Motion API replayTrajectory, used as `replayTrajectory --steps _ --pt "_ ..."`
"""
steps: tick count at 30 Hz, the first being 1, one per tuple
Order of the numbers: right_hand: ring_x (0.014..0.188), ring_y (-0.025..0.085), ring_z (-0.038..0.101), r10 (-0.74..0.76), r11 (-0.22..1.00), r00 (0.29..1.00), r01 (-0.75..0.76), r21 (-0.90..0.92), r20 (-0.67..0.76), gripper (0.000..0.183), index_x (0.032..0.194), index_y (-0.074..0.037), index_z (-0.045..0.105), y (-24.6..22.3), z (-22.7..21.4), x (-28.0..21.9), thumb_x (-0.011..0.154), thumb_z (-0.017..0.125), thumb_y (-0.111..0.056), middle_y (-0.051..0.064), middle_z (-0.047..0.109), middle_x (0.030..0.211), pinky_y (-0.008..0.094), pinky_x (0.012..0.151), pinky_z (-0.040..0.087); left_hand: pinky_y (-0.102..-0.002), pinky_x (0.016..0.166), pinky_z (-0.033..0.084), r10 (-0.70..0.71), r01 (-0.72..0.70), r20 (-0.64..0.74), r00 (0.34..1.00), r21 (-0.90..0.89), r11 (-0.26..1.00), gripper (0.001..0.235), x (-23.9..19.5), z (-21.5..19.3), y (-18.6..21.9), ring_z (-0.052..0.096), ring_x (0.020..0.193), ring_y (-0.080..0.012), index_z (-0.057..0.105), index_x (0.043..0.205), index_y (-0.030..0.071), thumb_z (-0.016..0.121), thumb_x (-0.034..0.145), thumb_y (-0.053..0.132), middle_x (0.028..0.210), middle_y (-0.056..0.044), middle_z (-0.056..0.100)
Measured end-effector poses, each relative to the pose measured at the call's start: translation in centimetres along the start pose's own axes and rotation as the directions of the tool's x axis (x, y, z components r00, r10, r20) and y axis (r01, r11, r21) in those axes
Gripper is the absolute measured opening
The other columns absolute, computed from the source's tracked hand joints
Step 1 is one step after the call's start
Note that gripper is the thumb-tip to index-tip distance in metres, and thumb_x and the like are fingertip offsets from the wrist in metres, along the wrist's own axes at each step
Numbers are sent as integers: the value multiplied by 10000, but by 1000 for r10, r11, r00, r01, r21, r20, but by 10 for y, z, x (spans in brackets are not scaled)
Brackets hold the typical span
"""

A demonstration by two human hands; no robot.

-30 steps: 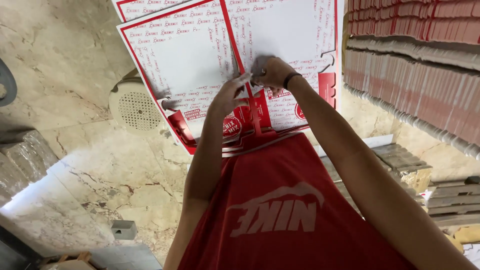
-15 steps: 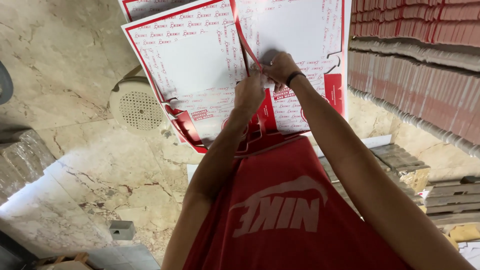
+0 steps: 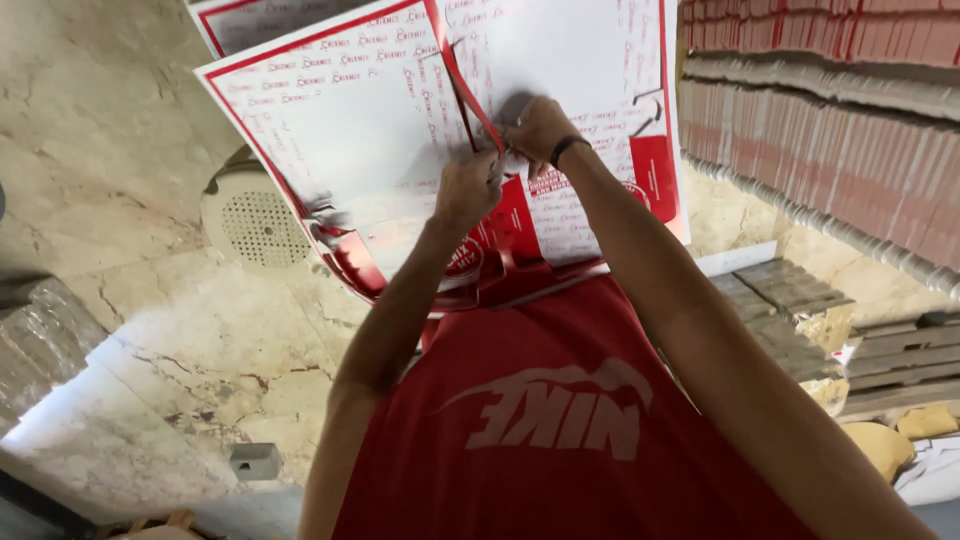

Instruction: Folding flat cardboard sheets into pizza boxes and stacking them.

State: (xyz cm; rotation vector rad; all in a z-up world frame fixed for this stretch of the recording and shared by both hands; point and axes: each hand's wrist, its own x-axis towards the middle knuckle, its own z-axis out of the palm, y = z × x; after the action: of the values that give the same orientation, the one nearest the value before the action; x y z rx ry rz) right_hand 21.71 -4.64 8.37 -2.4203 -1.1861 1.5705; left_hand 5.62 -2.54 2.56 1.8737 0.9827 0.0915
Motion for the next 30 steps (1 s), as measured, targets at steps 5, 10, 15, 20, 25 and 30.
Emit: replayTrajectory --steps 5,10,15,20,25,30 --pt "1022 399 720 42 994 999 -42 97 5 473 888 -23 776 0 0 11 832 742 -492 217 759 942 499 860 582 -333 480 529 -287 340 184 940 -535 773 198 1 -59 43 598 618 -168 655 939 79 729 892 257 735 -132 635" --pt "995 374 737 26 995 1000 -28 98 15 416 875 -27 773 -2 6 13 796 780 -436 200 763 909 478 853 595 -402 584 582 -449 522 273 851 -524 673 464 5 -15 -35 676 757 -263 580 1289 -59 705 876 114 1017 -257 657" --pt "1004 373 731 54 992 999 -54 115 6 371 868 -51 773 6 4 10 824 759 -419 198 761 907 489 845 593 -477 586 539 -432 429 38 901 -221 876 215 -2 -11 36 722 744 -405 778 905 107 731 864 313 752 -203 710" --pt "1003 409 725 -116 978 993 121 -172 38 610 911 44 772 5 -1 8 896 632 -550 239 761 932 537 909 564 -631 1029 516 -623 663 357 696 -652 367 621 -4 -54 95 427 1415 -460 599 1393 53 789 895 372 1480 -244 515" --pt "620 315 733 -102 979 986 76 189 129 530 707 -60 756 42 9 41 937 573 -501 164 689 594 396 605 619 -641 934 449 -629 592 234 741 -669 449 394 -15 -30 72 448 1269 -437 662 1097 -5 699 902 335 1188 -242 588" --pt "490 319 717 -62 975 978 17 220 199 268 898 48 769 35 -3 6 920 626 -177 225 690 593 355 454 641 -521 754 488 -630 584 165 759 -600 546 300 -4 4 13 562 948 -259 737 984 114 682 939 406 821 -88 667"
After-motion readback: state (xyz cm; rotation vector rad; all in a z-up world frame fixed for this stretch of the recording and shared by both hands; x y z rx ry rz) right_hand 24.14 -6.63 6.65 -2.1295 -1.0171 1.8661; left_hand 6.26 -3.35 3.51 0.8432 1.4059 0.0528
